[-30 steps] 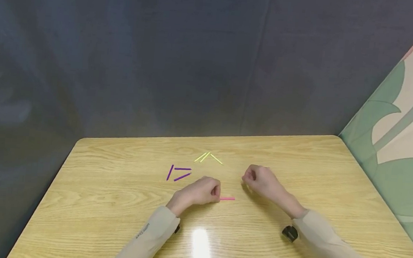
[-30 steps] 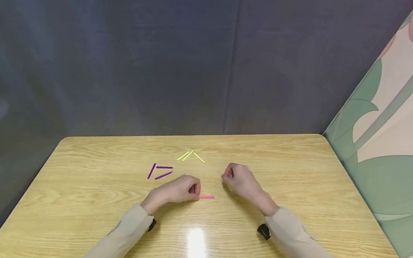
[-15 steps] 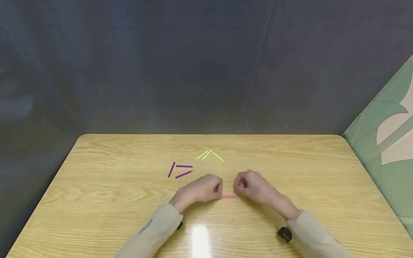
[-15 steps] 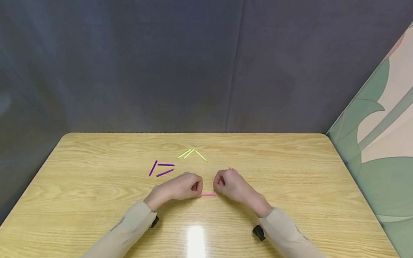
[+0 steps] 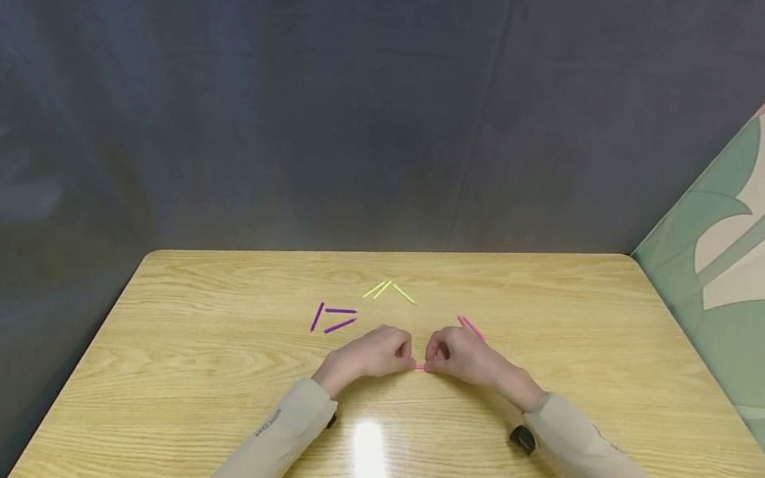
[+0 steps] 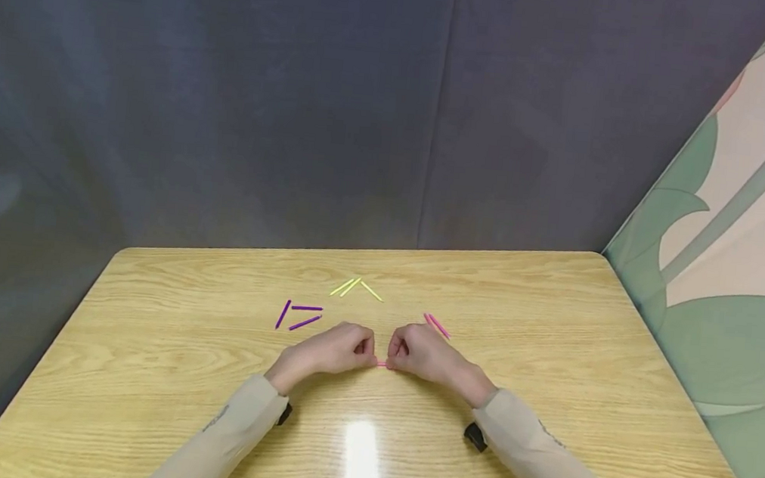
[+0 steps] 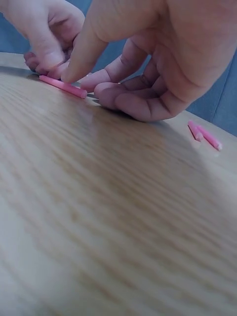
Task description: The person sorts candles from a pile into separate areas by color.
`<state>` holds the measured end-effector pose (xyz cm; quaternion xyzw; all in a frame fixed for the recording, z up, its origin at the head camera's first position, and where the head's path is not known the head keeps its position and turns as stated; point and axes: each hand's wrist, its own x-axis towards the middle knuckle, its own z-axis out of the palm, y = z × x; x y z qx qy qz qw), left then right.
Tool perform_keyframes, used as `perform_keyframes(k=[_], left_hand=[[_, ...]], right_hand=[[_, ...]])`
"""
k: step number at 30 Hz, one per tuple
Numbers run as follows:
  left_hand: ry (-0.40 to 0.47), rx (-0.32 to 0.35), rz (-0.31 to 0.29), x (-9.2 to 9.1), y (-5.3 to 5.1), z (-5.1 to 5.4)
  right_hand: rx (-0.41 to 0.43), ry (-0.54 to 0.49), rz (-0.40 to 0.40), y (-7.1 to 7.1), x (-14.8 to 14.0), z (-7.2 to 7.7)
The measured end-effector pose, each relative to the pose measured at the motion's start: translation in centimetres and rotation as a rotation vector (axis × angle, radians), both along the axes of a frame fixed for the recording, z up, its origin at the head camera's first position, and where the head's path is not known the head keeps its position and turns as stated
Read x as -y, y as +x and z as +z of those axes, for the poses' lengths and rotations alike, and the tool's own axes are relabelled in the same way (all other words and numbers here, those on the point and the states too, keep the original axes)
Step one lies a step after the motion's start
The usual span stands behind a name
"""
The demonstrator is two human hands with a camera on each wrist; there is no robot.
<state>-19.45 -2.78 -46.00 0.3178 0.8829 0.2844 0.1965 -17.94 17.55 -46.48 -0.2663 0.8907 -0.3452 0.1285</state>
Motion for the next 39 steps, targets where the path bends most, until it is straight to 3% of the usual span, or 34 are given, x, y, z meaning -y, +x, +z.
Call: perform_keyframes(k=[11, 19, 27, 32, 39], left_hand=[[-0.040, -0.004, 0.022, -0.3, 0.1, 0.3], [0.005, -0.012, 0.032, -0.1, -0.1, 0.1], [0.045, -0.040, 0.171, 0.5, -0.3, 0.1], [0.108, -0.045, 0.216, 0.7, -0.6, 0.3], [0.232, 0.106, 0.287, 1.3, -1.0, 0.7]], right_hand=[[-0.069, 0.034, 0.011, 0.2, 0.0, -0.1], [-0.097, 0.047, 0.015, 0.3, -0.2, -0.2], [-0.092, 0.036, 0.003, 0.3, -0.2, -0.3], [-0.073, 0.026, -0.040, 0.4, -0.5, -0.2], [-0.067, 0.008, -0.089, 0.5, -1.1, 0.7]])
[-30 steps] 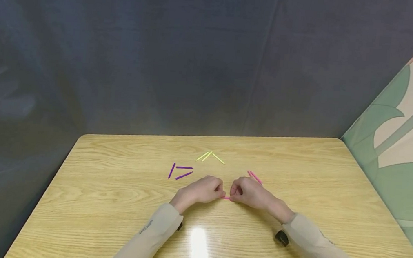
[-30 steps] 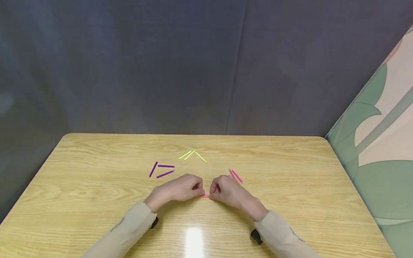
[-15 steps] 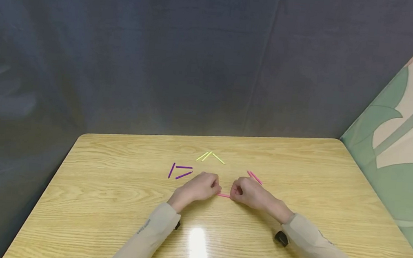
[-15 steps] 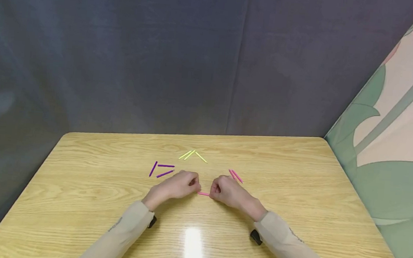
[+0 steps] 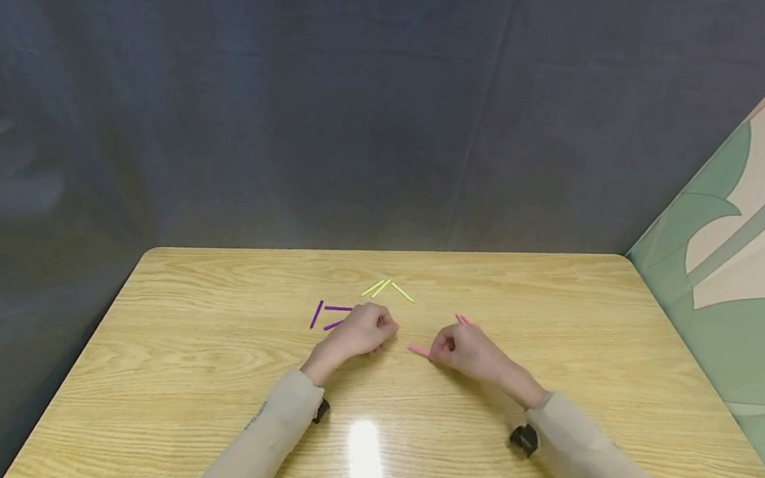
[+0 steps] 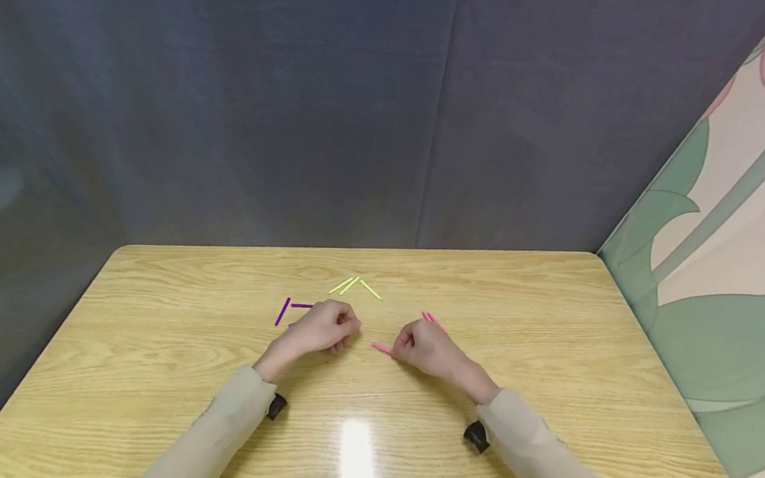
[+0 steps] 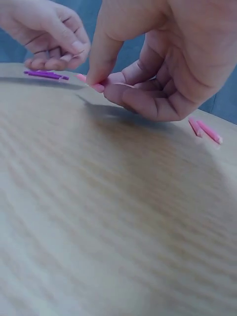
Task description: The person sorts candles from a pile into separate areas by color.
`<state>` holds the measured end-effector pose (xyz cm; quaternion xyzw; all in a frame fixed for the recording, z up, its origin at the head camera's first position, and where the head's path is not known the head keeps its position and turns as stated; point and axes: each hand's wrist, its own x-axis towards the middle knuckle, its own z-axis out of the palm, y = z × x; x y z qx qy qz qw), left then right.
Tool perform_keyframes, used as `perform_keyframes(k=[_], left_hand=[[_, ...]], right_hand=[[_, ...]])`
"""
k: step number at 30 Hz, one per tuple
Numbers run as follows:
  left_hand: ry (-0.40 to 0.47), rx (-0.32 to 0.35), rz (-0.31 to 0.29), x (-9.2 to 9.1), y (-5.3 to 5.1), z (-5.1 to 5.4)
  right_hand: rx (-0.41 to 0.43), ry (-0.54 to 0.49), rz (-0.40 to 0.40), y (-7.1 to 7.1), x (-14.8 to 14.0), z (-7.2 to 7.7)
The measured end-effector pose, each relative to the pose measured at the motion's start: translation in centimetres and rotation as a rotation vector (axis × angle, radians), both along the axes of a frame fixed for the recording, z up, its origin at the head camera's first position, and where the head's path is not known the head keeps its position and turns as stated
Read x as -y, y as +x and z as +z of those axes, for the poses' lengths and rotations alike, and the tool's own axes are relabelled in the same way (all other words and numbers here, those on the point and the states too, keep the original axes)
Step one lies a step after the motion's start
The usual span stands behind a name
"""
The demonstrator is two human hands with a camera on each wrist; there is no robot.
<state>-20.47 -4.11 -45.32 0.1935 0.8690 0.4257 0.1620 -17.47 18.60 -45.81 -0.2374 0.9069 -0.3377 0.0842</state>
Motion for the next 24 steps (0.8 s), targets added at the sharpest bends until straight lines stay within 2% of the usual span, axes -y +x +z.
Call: perform_keyframes(k=[7, 14, 17, 24], left_hand=[[0.015, 0.059, 0.004, 0.6, 0.3, 0.1], [0.022, 0.148, 0.010, 1.3, 0.9, 0.2], [0.026, 0.160, 0.020, 1.6, 1.0, 0.1], [0.020, 0.178, 0.009, 2.1, 1.1, -0.2]], right_hand=[[0.122, -0.034, -0.011, -0.4, -0.7, 0.8], [0.233, -0.043, -0.102, -1.5, -1.9, 1.6], [0.255, -0.053, -0.115, -2.0, -2.5, 1.8], [0.234, -0.052, -0.152, -2.9, -4.0, 1.9]])
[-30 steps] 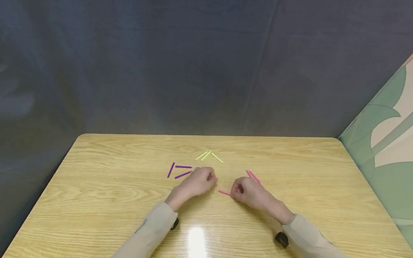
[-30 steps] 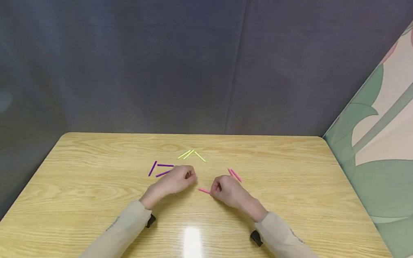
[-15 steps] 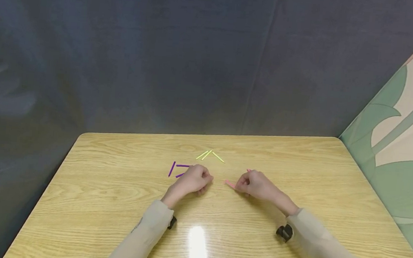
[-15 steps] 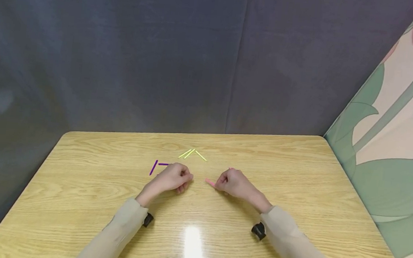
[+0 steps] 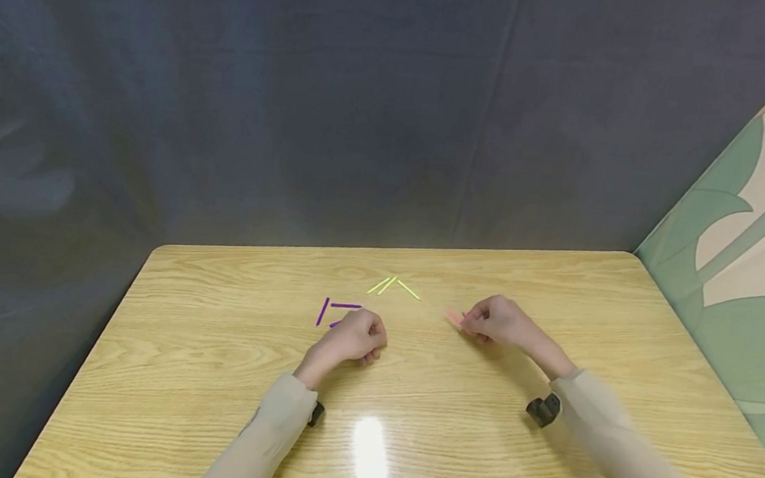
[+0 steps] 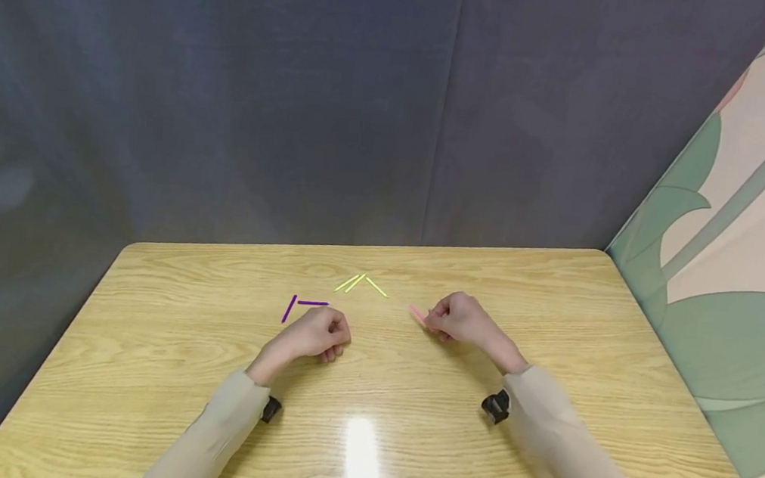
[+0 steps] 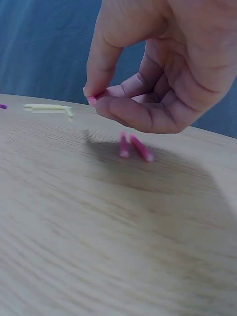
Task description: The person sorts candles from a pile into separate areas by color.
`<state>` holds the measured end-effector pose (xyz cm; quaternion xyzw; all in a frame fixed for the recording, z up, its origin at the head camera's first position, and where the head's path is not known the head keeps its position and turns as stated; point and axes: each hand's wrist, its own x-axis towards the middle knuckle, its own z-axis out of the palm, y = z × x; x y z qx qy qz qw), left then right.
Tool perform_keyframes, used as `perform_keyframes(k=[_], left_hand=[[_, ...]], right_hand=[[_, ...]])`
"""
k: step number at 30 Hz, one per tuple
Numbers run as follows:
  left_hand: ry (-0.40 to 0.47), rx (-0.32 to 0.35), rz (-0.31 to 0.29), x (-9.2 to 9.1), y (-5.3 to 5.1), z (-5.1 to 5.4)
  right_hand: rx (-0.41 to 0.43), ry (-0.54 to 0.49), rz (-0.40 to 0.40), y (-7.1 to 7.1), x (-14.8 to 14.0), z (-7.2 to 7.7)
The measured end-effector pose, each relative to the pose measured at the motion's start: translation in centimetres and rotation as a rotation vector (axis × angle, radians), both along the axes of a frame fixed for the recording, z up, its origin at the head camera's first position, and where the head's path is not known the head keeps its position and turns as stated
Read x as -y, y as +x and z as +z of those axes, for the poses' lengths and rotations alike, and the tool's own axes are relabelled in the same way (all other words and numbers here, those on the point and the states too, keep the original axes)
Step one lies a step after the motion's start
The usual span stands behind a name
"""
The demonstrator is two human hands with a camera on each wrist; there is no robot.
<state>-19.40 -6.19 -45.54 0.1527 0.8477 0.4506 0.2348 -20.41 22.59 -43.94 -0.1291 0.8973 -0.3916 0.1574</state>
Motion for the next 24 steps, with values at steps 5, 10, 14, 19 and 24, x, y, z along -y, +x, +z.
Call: perform_keyframes(k=[5, 10, 14, 19, 24], left_hand=[[-0.024, -0.003, -0.035, 0.3, 0.1, -0.1], [-0.024, 0.005, -0.046, 0.5, 0.2, -0.1], [-0.023, 0.024, -0.046, 0.6, 0.2, -0.1], [-0.038, 0.053, -0.050, 0.7, 0.4, -0.2], [-0.051, 0.048, -0.062, 0.6, 0.4, -0.2]], right_hand=[[0.017, -0.008, -0.041, -0.4, -0.9, 0.0], [0.014, -0.003, -0.070, -0.7, -1.6, 0.0], [0.003, 0.027, -0.091, -0.8, -2.2, -0.1], [0.007, 0.047, -0.112, -0.7, -2.7, -0.3], [0.000, 0.071, -0.113, -0.5, -3.2, -0.7]])
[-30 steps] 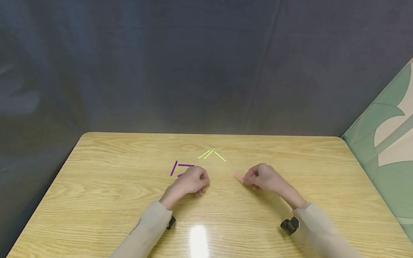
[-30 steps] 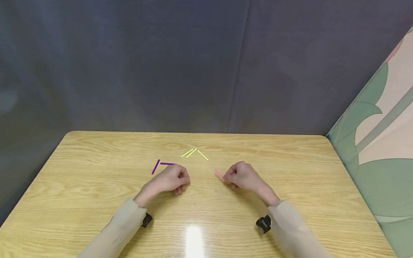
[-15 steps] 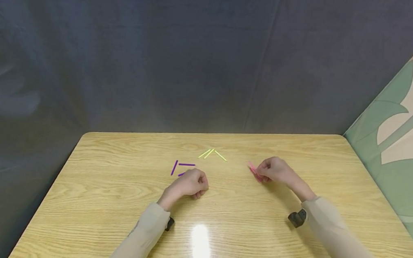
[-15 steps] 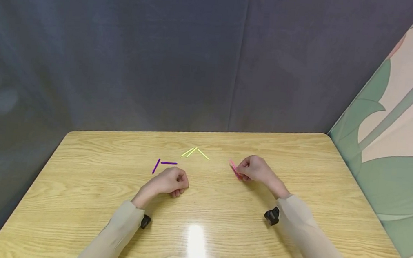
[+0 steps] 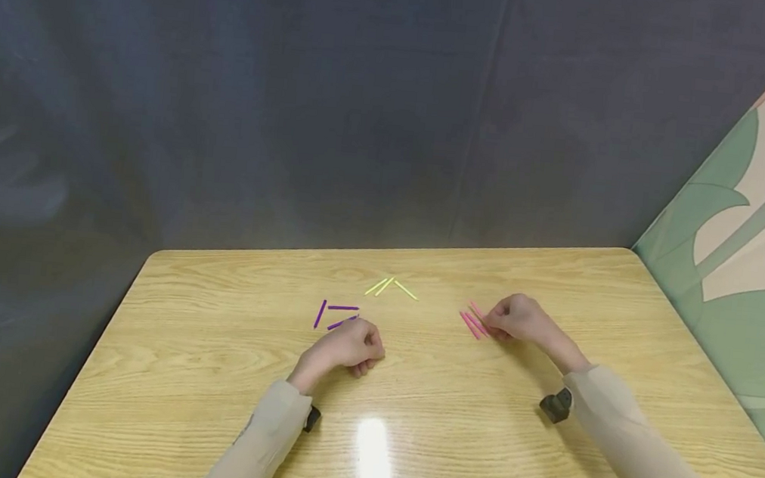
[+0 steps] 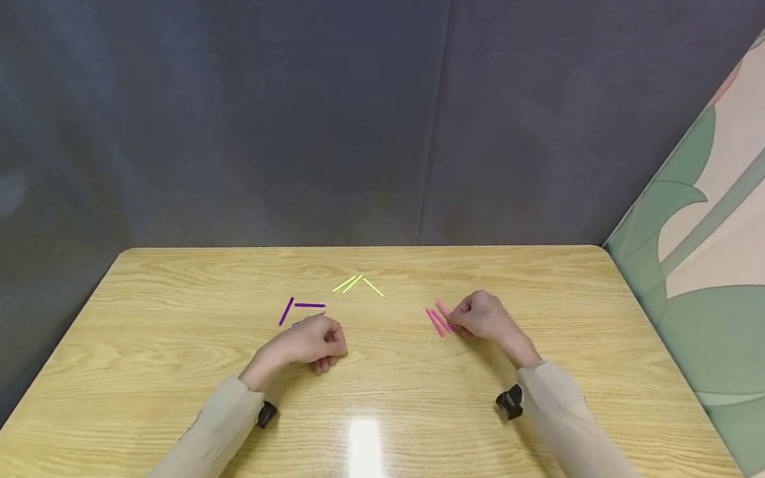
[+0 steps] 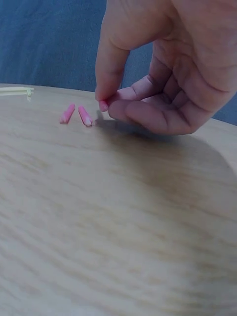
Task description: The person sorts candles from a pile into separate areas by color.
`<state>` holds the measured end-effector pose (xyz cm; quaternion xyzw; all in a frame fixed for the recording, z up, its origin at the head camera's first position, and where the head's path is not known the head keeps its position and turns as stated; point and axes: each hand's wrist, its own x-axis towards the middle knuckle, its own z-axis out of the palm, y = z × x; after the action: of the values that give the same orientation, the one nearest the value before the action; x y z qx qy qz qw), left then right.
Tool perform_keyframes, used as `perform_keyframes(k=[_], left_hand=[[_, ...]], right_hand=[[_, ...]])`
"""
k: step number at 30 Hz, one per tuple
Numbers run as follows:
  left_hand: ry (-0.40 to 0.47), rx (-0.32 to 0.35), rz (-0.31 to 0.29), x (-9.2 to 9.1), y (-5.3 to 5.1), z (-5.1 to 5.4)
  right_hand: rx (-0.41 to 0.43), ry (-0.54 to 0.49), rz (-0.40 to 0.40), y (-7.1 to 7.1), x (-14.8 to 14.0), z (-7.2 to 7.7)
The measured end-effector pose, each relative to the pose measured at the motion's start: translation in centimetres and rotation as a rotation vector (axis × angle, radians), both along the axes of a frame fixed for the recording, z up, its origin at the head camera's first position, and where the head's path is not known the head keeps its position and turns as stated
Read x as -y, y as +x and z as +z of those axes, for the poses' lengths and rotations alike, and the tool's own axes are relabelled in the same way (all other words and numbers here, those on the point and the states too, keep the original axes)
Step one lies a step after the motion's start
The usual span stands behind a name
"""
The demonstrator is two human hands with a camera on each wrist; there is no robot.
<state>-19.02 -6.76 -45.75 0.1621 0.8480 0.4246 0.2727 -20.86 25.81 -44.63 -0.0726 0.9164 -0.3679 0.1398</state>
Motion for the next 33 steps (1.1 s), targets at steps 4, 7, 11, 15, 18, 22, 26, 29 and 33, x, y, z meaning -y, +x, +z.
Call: perform_keyframes(k=[4, 7, 11, 15, 18, 22, 26, 29, 33], left_hand=[[0.009, 0.010, 0.003, -0.02, -0.05, 0.13], [0.019, 0.015, 0.013, 0.03, -0.06, 0.15], [0.024, 0.015, 0.022, 0.07, -0.07, 0.02], [0.020, 0.018, 0.022, 0.04, -0.09, -0.07], [0.016, 0.025, 0.017, 0.03, -0.14, -0.05], [0.018, 0.030, 0.005, 0.05, -0.28, -0.05], [0.019, 0.033, 0.000, 0.05, -0.27, -0.10], [0.018, 0.030, 0.000, 0.00, -0.21, -0.06], [0.015, 0.025, 0.006, -0.04, -0.16, 0.04]], right_hand=[[0.014, 0.013, -0.009, -0.05, -0.19, -0.30], [0.035, -0.001, -0.017, -0.09, -0.24, -0.43], [0.042, 0.000, -0.016, -0.15, -0.21, -0.42], [0.028, 0.012, -0.005, -0.06, -0.17, -0.46], [0.017, 0.024, -0.007, 0.09, -0.05, -0.59], [0.013, 0.048, -0.021, 0.22, 0.17, -0.68], [-0.003, 0.069, -0.026, 0.34, 0.28, -0.80], [-0.020, 0.077, -0.024, 0.42, 0.31, -0.80], [-0.027, 0.089, -0.035, 0.35, 0.32, -0.83]])
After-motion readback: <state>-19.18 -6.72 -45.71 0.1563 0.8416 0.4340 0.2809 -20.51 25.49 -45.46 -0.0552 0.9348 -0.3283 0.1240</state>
